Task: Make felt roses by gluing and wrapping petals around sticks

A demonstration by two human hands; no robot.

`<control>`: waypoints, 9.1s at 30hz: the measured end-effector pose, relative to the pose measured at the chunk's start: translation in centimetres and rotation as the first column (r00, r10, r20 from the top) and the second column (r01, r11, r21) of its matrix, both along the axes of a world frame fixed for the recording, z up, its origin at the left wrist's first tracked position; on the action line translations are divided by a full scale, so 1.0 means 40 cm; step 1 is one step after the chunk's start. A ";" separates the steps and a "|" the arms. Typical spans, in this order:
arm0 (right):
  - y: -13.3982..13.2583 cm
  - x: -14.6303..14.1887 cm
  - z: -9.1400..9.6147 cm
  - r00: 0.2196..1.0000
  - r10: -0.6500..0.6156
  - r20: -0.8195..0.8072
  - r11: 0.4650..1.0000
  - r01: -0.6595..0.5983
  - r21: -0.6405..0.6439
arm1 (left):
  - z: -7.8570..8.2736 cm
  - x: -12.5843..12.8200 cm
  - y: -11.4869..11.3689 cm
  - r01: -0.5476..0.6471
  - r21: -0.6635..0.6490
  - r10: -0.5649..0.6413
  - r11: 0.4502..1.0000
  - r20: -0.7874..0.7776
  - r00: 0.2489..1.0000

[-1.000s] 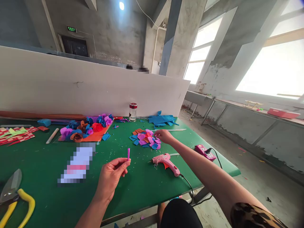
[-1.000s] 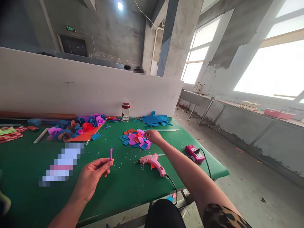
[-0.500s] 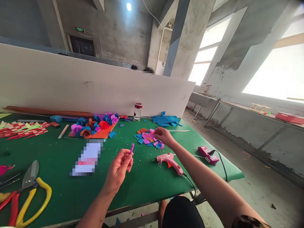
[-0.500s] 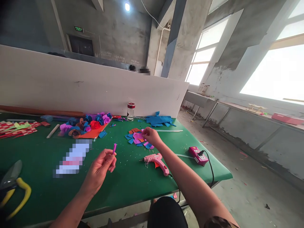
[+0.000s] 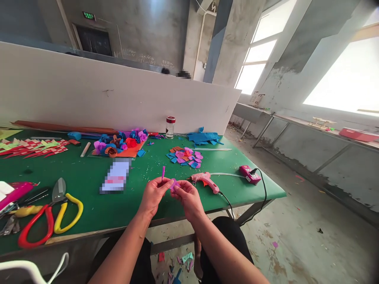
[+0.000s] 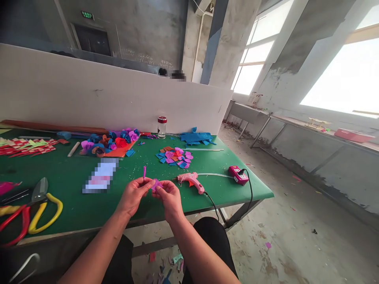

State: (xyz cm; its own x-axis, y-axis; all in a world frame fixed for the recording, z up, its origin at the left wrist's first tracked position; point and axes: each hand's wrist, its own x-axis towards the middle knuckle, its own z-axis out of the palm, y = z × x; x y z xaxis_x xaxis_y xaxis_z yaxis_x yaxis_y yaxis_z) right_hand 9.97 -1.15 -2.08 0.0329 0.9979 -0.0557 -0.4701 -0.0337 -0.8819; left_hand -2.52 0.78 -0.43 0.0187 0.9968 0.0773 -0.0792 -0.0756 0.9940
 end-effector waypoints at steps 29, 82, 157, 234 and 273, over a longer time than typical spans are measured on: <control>0.036 0.360 -0.002 0.482 -0.144 0.864 0.989 0.103 0.107 | -0.009 -0.025 0.022 -0.086 0.020 0.059 0.996 -0.871 0.488; -0.073 0.210 0.089 0.386 0.093 0.918 0.920 -0.386 0.069 | -0.017 -0.039 0.027 -0.026 0.012 0.023 1.000 -0.890 0.456; -0.067 0.208 0.101 0.178 0.062 0.982 0.899 -0.438 0.023 | -0.019 -0.038 0.032 -0.014 -0.006 0.000 1.000 -0.897 0.442; -0.063 0.237 0.094 0.124 0.032 0.992 0.909 -0.416 0.023 | -0.007 -0.039 0.025 -0.016 -0.028 -0.018 0.999 -0.885 0.465; -0.072 0.200 0.090 0.125 -0.004 0.992 0.901 -0.429 0.057 | -0.027 -0.042 0.036 -0.004 0.011 0.011 1.000 -0.900 0.436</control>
State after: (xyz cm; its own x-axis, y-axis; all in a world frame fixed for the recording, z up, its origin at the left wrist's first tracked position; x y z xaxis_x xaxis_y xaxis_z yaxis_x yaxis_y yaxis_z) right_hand 17.97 -4.05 1.53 -0.3743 0.9236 0.0835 0.7449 0.3530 -0.5661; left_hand -4.19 2.21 -1.52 0.0738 0.9969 0.0275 0.8602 -0.0776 0.5040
